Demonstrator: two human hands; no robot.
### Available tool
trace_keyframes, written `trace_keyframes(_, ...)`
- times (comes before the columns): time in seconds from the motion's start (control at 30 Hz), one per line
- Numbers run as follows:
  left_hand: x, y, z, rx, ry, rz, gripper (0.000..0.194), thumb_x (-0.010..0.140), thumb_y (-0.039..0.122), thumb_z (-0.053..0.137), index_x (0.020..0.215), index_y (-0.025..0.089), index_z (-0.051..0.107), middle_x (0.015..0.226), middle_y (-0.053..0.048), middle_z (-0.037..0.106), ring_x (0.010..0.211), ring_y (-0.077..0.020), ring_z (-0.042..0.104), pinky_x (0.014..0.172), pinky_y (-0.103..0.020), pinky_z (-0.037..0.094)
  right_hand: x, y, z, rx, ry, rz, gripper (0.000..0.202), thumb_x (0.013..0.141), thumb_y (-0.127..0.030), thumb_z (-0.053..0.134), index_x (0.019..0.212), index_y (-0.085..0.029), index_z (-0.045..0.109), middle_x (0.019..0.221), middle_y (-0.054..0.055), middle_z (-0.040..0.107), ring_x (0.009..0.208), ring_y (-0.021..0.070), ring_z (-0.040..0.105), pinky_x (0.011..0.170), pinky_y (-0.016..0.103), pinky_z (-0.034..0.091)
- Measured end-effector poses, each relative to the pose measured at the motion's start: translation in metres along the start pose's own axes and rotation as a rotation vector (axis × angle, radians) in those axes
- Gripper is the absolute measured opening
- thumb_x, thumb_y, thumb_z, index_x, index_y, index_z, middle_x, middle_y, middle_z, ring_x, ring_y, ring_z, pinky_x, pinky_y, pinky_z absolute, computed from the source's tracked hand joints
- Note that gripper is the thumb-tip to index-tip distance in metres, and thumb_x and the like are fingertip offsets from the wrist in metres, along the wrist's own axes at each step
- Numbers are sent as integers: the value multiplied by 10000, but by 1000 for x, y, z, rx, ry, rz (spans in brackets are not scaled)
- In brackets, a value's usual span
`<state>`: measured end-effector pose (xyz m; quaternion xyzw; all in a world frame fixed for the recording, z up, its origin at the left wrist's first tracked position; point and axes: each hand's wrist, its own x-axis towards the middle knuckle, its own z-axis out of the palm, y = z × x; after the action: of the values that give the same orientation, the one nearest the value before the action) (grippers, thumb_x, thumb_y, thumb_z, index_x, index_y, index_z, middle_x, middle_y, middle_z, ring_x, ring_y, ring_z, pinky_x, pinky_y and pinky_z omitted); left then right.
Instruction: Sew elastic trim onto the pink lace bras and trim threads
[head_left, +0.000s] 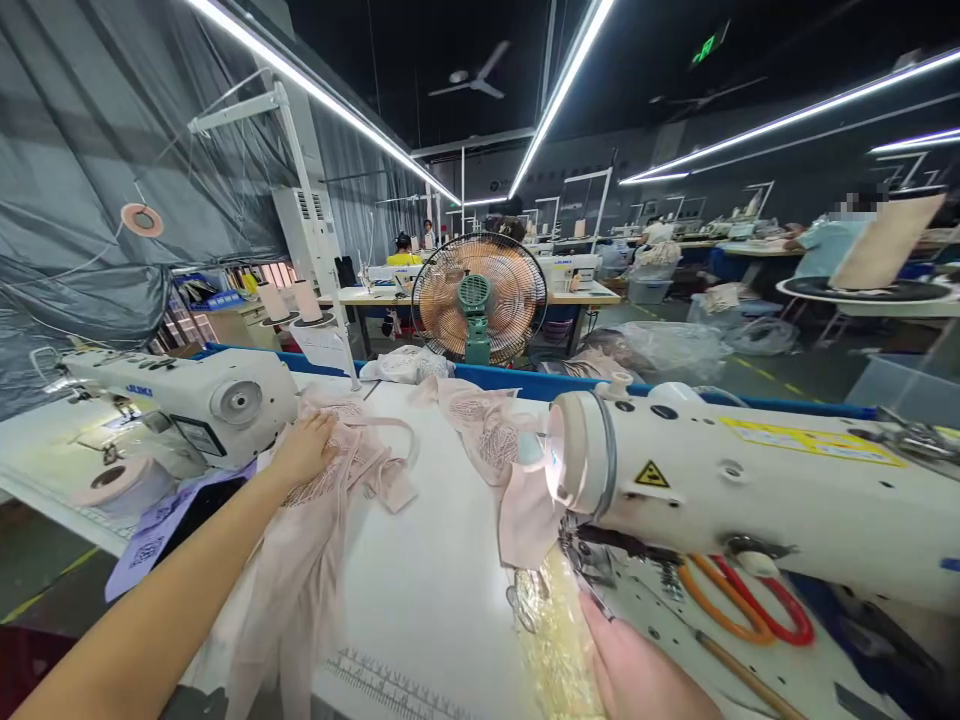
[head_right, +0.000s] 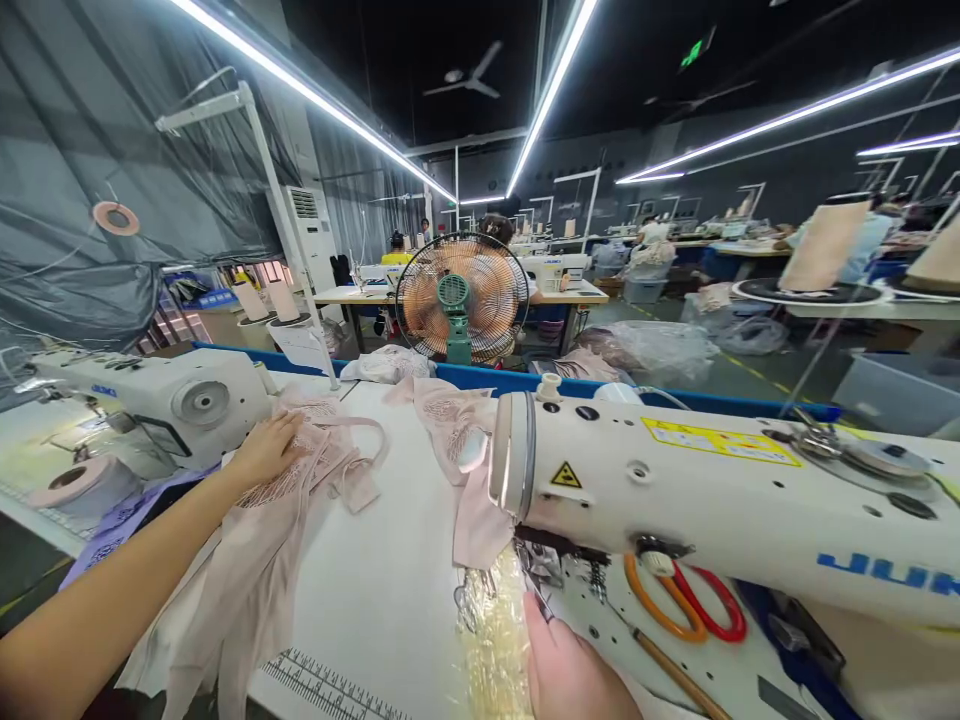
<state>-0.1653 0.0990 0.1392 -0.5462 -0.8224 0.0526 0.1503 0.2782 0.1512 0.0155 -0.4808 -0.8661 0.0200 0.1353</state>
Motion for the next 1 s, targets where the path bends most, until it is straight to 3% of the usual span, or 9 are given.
trace_keyframes(0.1,13,1,-7,-48,-105,15,318,884,310,558,1167,168,527,1195,-87,549,1011,-235,573,839,-451,491,-1,-11,-8,-87,-48,42,439,870,-164,326,1245,-201,552,768,60,661,642,196,600,522,275,345)
trace_keyframes(0.2,18,-1,-28,-97,-171,29,287,888,313,553,1131,159,544,1127,-76,581,938,-211,599,787,-414,515,-3,-14,-13,-117,-71,30,427,867,-147,354,1245,-205,545,808,56,663,702,198,608,535,266,333)
trace_keyframes(0.33,-1,-14,-77,-121,-132,55,204,892,315,543,980,136,586,928,-32,620,775,-160,609,696,-344,514,-3,-9,-9,-78,2,10,439,855,-124,352,1256,-195,515,741,48,662,622,193,601,502,267,331)
trace_keyframes(0.43,-31,-20,-121,-110,-25,53,186,882,265,497,732,166,545,665,16,566,611,-147,547,578,-282,420,2,-19,-15,71,195,-46,349,889,-195,344,1192,-162,515,812,82,680,617,201,616,492,272,386)
trace_keyframes(0.6,-76,7,-184,-118,176,51,260,823,341,413,599,229,343,542,21,447,546,-178,450,502,-285,263,4,-88,-82,479,573,-440,61,876,-212,453,925,-207,490,910,90,618,847,199,610,689,292,495)
trace_keyframes(0.67,-89,26,-199,-179,238,98,274,815,363,387,589,232,307,520,35,407,516,-162,421,501,-277,261,3,-119,-111,593,575,-564,78,851,-203,492,928,-209,491,1030,113,581,964,208,576,759,307,498)
trace_keyframes(0.73,-97,43,-207,-322,294,191,290,797,372,396,566,232,292,491,53,364,472,-139,384,483,-265,258,4,-142,-126,670,540,-596,175,817,-242,545,978,-206,488,1148,132,535,1072,233,528,832,342,487)
trace_keyframes(0.83,-105,60,-204,-517,303,289,300,782,375,418,542,229,311,478,64,332,454,-124,359,460,-251,262,11,-156,-126,758,464,-491,255,772,-219,579,1000,-203,465,1199,130,513,1119,246,497,900,389,457)
trace_keyframes(1.0,-108,67,-171,-848,152,353,308,799,423,471,572,215,468,556,39,451,548,-144,453,515,-238,365,18,-140,-119,892,265,-298,224,732,-165,549,944,-201,485,935,57,592,809,188,575,696,328,492)
